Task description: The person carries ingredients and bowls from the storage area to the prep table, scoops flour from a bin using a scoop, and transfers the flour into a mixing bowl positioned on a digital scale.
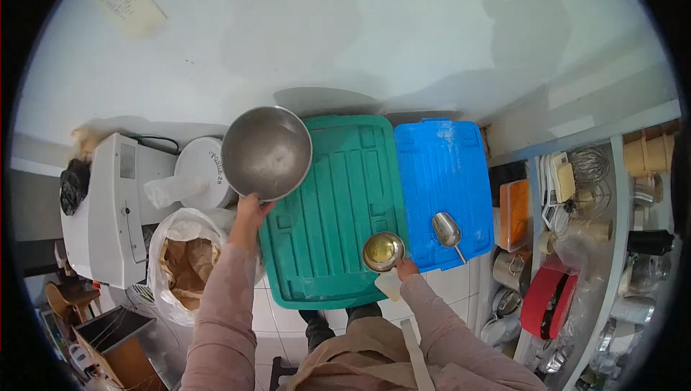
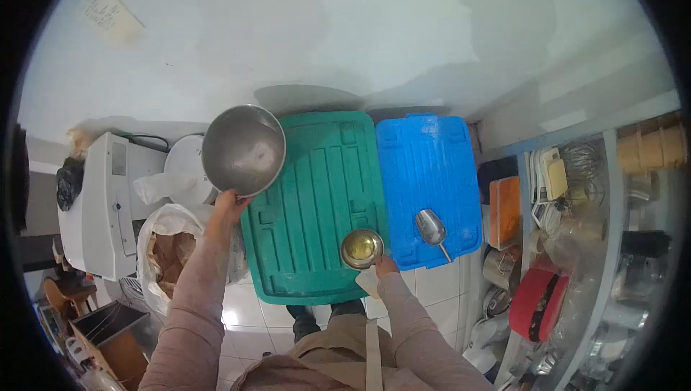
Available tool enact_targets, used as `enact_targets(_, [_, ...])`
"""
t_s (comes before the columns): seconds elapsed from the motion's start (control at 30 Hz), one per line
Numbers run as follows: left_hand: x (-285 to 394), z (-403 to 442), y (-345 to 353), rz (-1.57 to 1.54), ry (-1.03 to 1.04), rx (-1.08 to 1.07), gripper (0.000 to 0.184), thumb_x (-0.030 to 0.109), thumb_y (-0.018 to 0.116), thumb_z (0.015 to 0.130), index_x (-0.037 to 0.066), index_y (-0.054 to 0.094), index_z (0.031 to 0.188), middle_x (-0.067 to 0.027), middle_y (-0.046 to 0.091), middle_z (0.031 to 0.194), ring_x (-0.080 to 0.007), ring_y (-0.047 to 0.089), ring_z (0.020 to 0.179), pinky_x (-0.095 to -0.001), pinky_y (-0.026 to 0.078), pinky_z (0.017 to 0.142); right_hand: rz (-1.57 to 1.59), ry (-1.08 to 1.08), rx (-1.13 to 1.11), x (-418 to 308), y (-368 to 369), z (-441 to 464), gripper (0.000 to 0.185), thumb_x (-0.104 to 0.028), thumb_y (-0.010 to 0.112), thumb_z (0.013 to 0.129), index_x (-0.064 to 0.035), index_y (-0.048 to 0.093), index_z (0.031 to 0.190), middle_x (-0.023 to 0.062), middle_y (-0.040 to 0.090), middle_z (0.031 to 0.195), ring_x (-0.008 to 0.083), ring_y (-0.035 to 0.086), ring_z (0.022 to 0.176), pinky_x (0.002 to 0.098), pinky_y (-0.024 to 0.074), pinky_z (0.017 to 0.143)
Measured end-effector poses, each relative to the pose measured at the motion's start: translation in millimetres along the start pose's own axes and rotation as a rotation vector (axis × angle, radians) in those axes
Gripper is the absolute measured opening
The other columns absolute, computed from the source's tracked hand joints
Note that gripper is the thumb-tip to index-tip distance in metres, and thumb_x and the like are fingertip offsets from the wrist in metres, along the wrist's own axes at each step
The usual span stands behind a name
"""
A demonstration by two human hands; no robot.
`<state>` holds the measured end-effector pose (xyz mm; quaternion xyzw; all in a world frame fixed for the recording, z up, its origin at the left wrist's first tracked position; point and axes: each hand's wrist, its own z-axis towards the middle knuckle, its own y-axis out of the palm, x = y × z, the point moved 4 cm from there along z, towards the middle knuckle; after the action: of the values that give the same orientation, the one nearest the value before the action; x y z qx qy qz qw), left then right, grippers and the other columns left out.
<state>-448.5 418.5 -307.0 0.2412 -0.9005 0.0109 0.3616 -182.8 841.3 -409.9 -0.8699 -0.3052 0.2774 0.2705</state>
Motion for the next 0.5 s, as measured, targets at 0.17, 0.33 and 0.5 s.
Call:
enact_targets(0.17, [-11,-96,-57,0.113,-0.003,-0.122,0.042,0.004,0.046,0.083,-0.002,0.037,0.124,-0.0184,0.052,0.113,-0.0308,0.059,0.091,-0.0393,0.056,0.07,-0.194,-0.159,-0.111,-29,-29,-29,0.044,-0.034,0.035,0.09,0.0008,0.061,0.091,0.0248,0.061,0.093,0.0415,0.057,0.088,0.0491,0.0436,0.078])
enact_targets(0.33, [-20,-260,-142,-0.001,0.019,-0.08,0.044,0.003,0.044,0.083,-0.001,0.035,0.125,-0.0207,0.051,0.116,-0.0331,0.061,0.091,-0.0409,0.057,0.067,-0.417,-0.346,-0.214,-100,-76,-99,0.046,-0.036,0.032,0.09,-0.0005,0.062,0.093,0.0234,0.061,0.098,0.0401,0.058,0.09,0.0496,0.0448,0.08])
enact_targets(0.5, [-38,-439,-240,-0.104,-0.044,0.132,0.042,0.003,0.043,0.084,-0.001,0.035,0.125,-0.0206,0.054,0.111,-0.0324,0.063,0.085,-0.0412,0.057,0.065,-0.667,-0.649,-0.282,-178,-72,-171,0.047,-0.037,0.034,0.09,-0.0008,0.062,0.092,0.0229,0.062,0.096,0.0399,0.059,0.089,0.0491,0.0452,0.079])
